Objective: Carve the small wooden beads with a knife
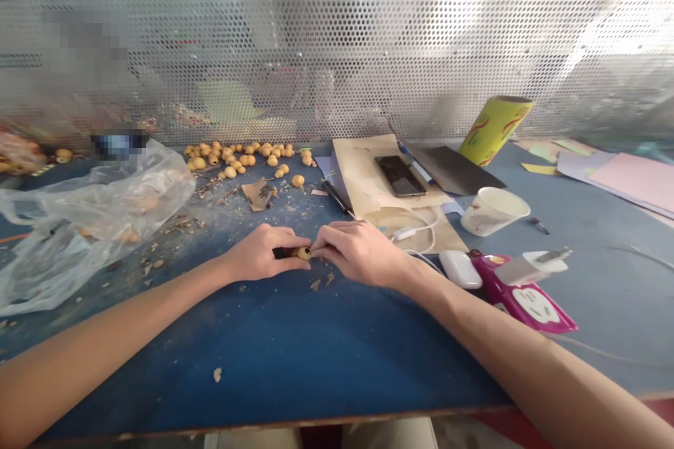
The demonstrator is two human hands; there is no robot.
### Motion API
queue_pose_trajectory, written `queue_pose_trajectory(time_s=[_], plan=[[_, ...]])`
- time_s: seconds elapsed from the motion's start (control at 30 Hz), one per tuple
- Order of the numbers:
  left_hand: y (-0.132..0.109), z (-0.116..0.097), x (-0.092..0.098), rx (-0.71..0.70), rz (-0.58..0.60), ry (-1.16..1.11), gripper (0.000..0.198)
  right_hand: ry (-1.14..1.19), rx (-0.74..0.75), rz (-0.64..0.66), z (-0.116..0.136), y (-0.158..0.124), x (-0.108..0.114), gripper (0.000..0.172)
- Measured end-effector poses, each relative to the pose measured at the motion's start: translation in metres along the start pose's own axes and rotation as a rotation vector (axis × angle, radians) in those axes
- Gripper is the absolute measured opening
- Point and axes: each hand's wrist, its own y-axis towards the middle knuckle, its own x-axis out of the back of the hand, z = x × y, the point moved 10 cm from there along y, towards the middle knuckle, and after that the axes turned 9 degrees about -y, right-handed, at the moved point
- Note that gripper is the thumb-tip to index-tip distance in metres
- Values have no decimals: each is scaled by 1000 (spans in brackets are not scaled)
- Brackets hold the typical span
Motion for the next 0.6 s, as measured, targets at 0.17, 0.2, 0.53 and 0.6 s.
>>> queue_pose_trajectory(time_s=[0.17, 0.2, 0.53, 0.6], plan=[[0, 2, 0, 12, 6, 16, 32, -68, 43, 15, 6, 1, 1, 20], [0, 2, 0, 11, 0, 22, 33, -74, 47, 14, 7, 1, 3, 21], [0, 3, 1, 12, -10, 31, 35, -85, 37, 15, 3, 0, 4, 21], [0, 3, 1, 15, -8, 36, 35, -83, 27, 13, 3, 0, 5, 21]])
